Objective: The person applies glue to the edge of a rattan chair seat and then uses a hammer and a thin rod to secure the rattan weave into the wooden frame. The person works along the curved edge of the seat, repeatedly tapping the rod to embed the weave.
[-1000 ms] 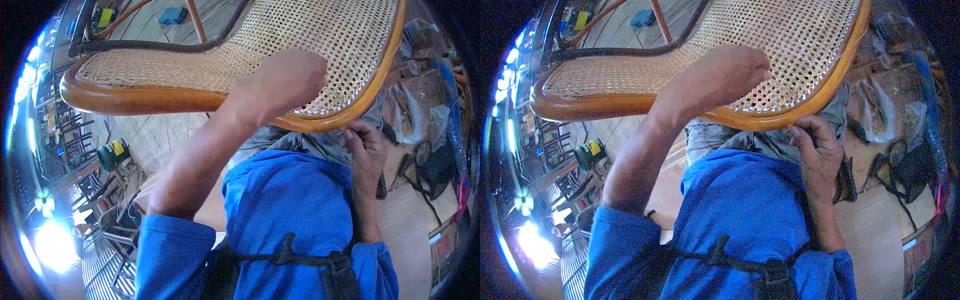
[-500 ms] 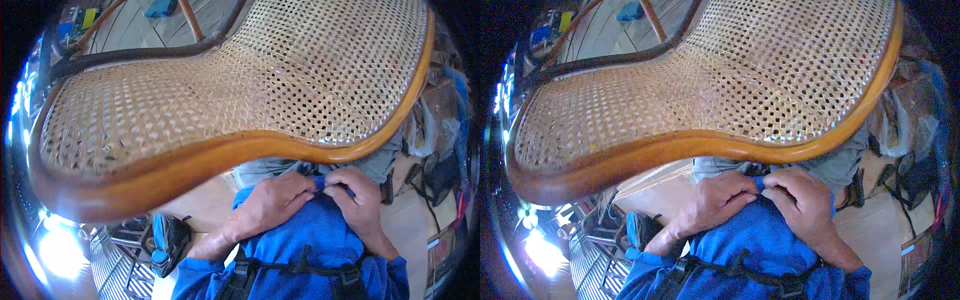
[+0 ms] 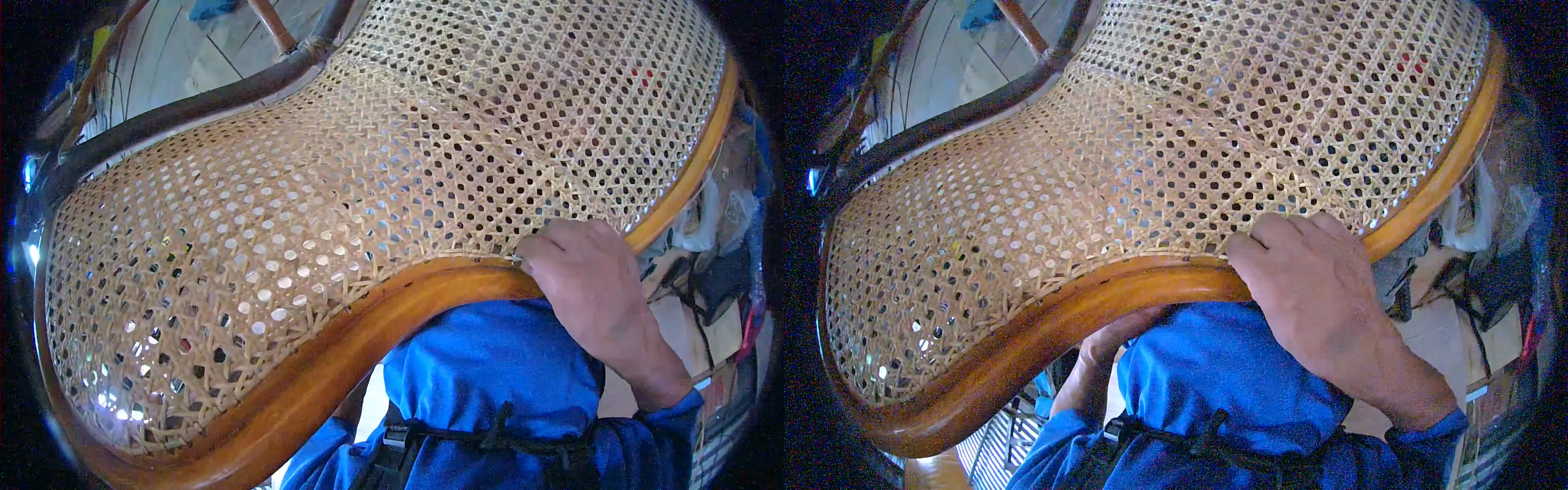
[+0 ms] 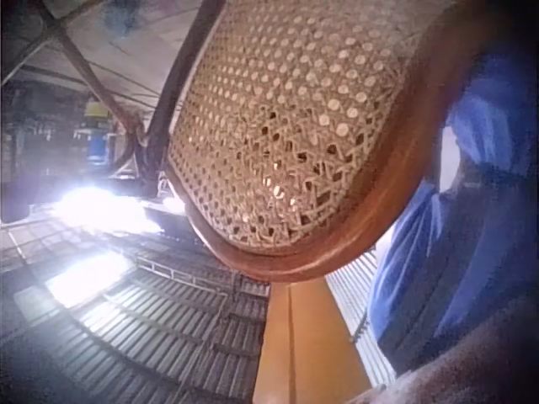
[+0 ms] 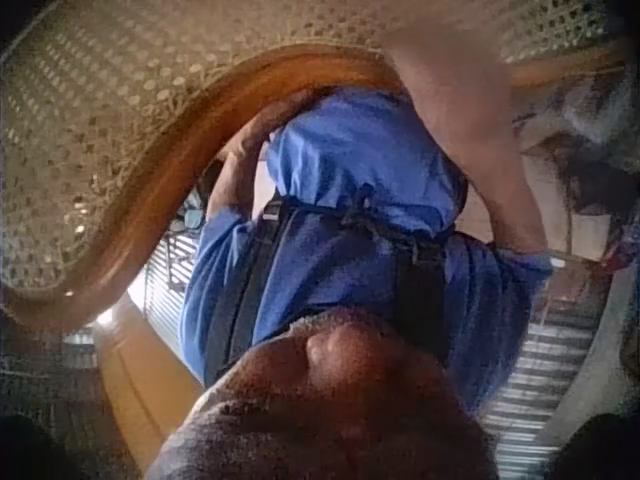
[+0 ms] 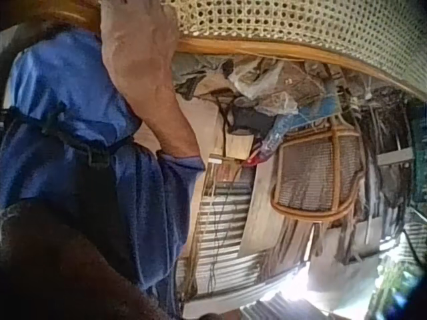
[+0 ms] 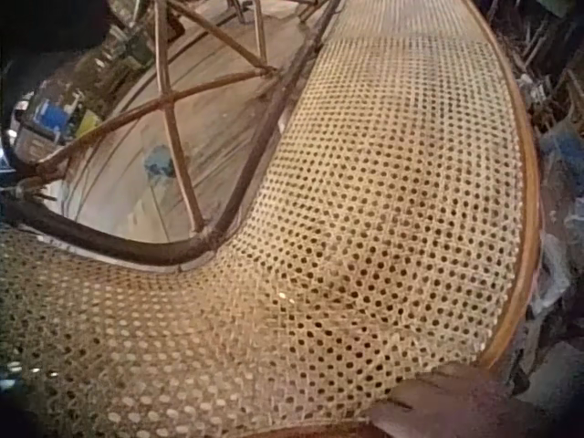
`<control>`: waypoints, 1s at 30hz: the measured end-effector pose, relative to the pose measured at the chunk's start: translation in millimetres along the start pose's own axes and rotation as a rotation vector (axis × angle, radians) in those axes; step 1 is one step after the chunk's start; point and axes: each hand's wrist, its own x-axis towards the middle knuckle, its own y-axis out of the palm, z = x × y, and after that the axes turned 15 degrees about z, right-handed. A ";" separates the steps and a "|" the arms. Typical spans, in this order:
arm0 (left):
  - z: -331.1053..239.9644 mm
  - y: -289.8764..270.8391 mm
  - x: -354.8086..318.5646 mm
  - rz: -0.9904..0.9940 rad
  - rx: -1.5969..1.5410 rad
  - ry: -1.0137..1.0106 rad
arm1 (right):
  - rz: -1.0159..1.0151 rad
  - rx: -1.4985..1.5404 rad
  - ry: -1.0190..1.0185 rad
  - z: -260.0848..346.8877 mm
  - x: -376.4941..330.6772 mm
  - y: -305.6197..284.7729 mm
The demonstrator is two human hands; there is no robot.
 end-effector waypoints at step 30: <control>-0.8 -10.4 3.9 0.099 0.162 -0.029 | 0.244 0.091 0.193 2.2 43.3 -6.0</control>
